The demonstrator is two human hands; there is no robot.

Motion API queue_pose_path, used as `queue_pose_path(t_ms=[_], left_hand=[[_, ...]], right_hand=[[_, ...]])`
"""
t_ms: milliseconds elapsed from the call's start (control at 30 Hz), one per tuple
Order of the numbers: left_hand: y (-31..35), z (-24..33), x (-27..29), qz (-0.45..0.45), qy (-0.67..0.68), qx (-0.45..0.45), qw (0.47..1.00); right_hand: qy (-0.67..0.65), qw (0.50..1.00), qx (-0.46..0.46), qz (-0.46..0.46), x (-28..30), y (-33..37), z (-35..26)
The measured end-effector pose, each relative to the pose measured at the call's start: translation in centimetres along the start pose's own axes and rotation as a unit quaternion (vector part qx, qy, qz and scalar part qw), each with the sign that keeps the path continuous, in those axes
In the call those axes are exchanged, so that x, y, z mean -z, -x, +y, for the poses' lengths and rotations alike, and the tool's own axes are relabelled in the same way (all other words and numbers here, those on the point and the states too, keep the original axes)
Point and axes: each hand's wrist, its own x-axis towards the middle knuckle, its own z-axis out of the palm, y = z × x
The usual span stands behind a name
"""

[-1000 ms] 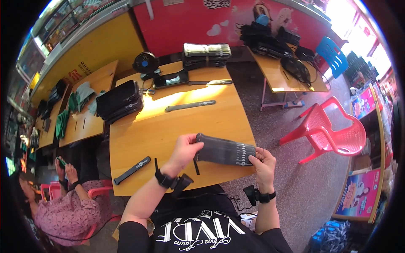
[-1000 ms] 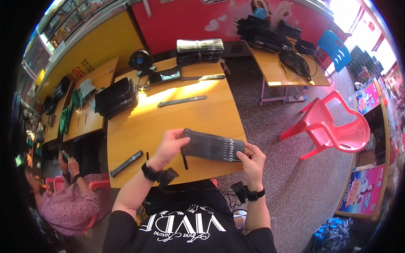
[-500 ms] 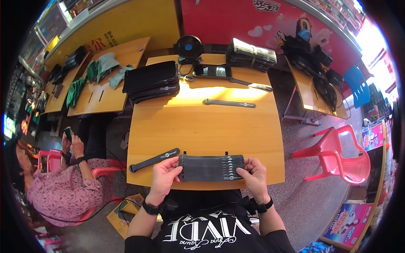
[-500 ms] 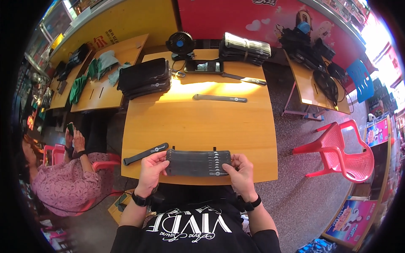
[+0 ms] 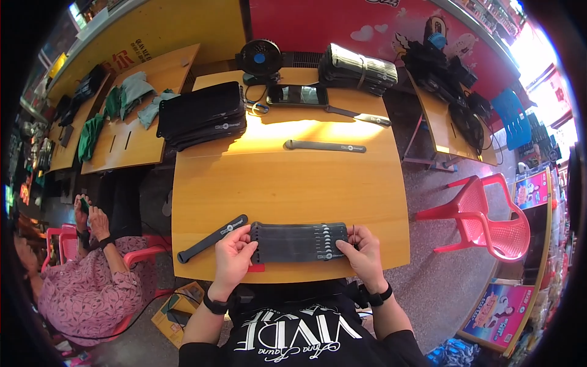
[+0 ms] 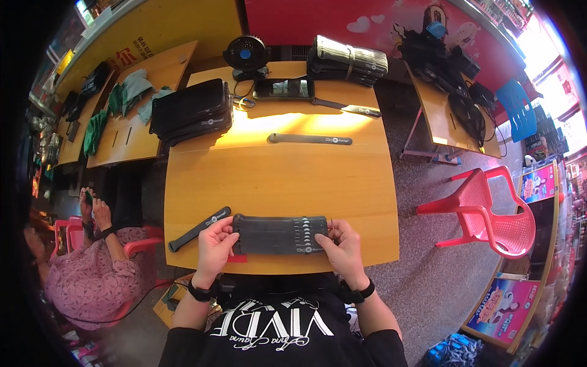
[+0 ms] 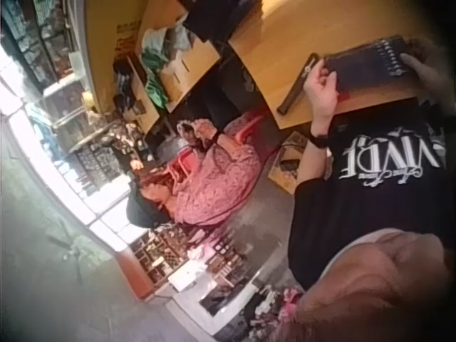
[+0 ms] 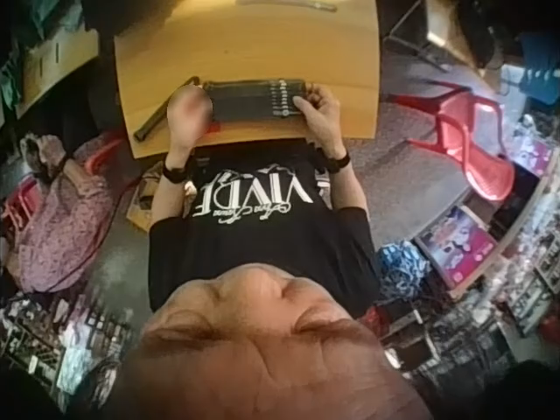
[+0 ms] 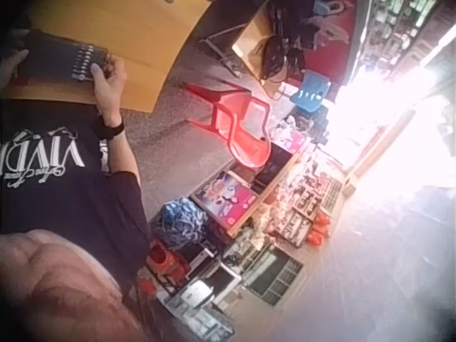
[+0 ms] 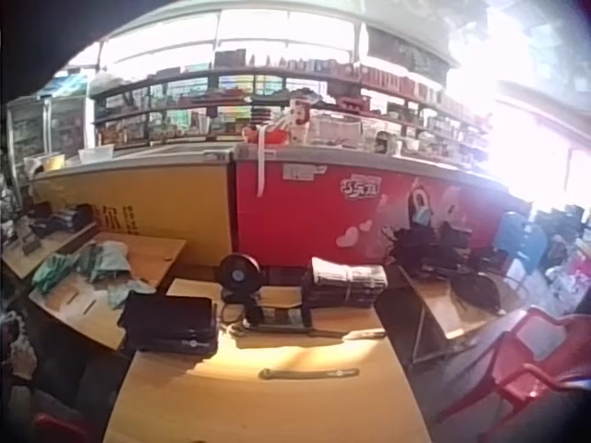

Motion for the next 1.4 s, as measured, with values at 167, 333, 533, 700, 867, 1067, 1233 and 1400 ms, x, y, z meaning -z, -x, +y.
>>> queue_pose_path(t_ms=[167,333,533,700,867,1067,1233,1400], left_hand=[[-0.2,0.3,-0.2,0.000,0.045,-0.003,0.999],[0.0,0.3,-0.2,0.008,0.061,-0.008,0.998],[0.1,0.4,-0.1,0.002,0.058,-0.012,0.998],[1.1,1.1,0.1,0.003,0.063,0.006,0.998],[2.6,1.9,0.3,-0.018,0.070,0.024,0.997],[1.3,0.9,0.2,-0.007,0.080,0.025,0.996],[0.1,0.4,0.6,0.009,0.065,0.006,0.998],[0.0,0.0,0.5,0.015,0.038,0.000,0.999]], right_hand=[[-0.001,1.000,-0.001,-0.003,0.6,-0.2,0.4],[0.007,1.000,0.024,-0.012,0.4,0.1,-0.4],[0.071,0.997,0.034,-0.008,0.6,0.2,0.4],[0.076,0.997,0.024,-0.023,0.9,0.9,-0.5],[0.018,0.998,-0.018,-0.055,1.6,1.6,-1.2],[0.034,0.999,-0.017,-0.036,0.9,0.8,-0.8],[0.115,0.993,0.026,-0.029,0.0,-0.5,-0.2],[0.164,0.986,0.031,-0.014,-0.1,-0.7,-0.2]])
